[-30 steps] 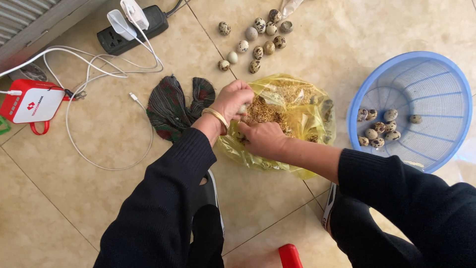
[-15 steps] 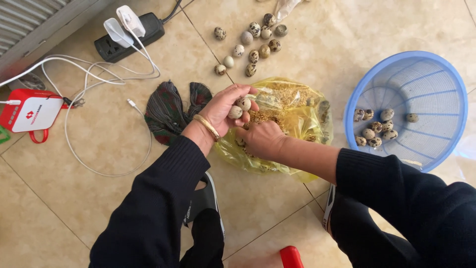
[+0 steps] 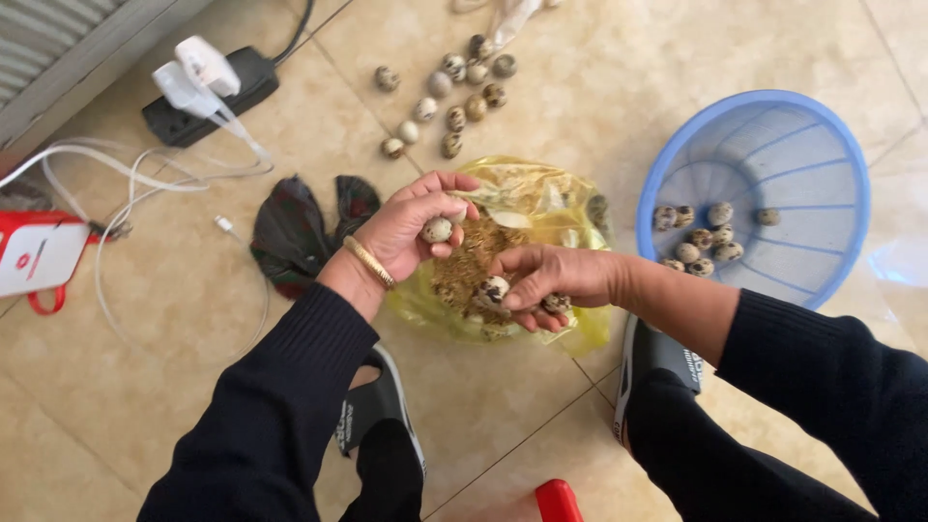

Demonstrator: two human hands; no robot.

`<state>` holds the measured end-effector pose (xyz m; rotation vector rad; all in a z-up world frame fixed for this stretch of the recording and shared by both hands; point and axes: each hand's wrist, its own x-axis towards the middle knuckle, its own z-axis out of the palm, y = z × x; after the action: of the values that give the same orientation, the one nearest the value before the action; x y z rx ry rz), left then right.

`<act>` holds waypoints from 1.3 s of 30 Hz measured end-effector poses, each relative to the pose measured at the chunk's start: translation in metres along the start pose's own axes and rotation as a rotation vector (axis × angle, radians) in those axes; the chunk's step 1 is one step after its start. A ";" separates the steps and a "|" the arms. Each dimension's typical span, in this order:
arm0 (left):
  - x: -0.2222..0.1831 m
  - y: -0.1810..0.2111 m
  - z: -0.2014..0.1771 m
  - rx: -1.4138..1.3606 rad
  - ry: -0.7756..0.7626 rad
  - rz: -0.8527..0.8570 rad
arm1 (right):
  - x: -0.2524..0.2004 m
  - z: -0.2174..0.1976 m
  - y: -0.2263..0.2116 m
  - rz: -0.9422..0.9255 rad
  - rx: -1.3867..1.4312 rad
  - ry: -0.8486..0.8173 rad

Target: Sorting quail eggs by picking them out of a bag of grain and from the floor and placing them into a blue plastic basket.

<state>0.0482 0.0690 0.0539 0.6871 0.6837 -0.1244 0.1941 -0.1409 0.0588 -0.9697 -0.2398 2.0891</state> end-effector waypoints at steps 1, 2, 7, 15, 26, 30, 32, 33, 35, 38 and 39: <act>0.000 0.002 0.013 0.009 -0.017 -0.006 | -0.014 -0.006 -0.002 -0.013 0.005 0.015; 0.001 0.003 0.028 0.025 -0.044 -0.013 | -0.029 -0.014 -0.004 -0.072 0.021 -0.004; 0.041 -0.014 0.127 0.089 -0.202 -0.059 | -0.130 -0.100 -0.016 -0.297 -0.004 0.217; 0.202 -0.147 0.248 0.486 -0.029 -0.042 | -0.202 -0.251 0.026 -0.158 -0.178 1.006; 0.289 -0.198 0.243 1.160 0.284 -0.056 | -0.168 -0.299 0.025 0.179 -0.900 1.106; 0.282 -0.200 0.242 1.198 0.253 -0.046 | -0.165 -0.292 0.023 0.285 -1.024 1.102; 0.268 -0.193 0.247 1.207 0.228 -0.007 | -0.176 -0.269 0.011 0.249 -1.029 1.097; 0.260 -0.187 0.248 1.217 0.204 0.033 | -0.179 -0.257 0.004 0.211 -1.033 1.093; 0.249 -0.182 0.245 1.275 0.158 0.064 | -0.189 -0.248 0.000 0.182 -0.987 1.083; 0.195 -0.145 0.237 1.228 -0.008 0.264 | -0.204 -0.229 -0.017 0.149 -0.956 1.112; 0.170 -0.128 0.232 1.120 -0.123 0.428 | -0.207 -0.222 -0.024 0.142 -0.965 1.151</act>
<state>0.2642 -0.1558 0.0108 1.8652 0.2839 -0.1486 0.4452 -0.3116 0.0328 -2.6088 -0.5751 1.1273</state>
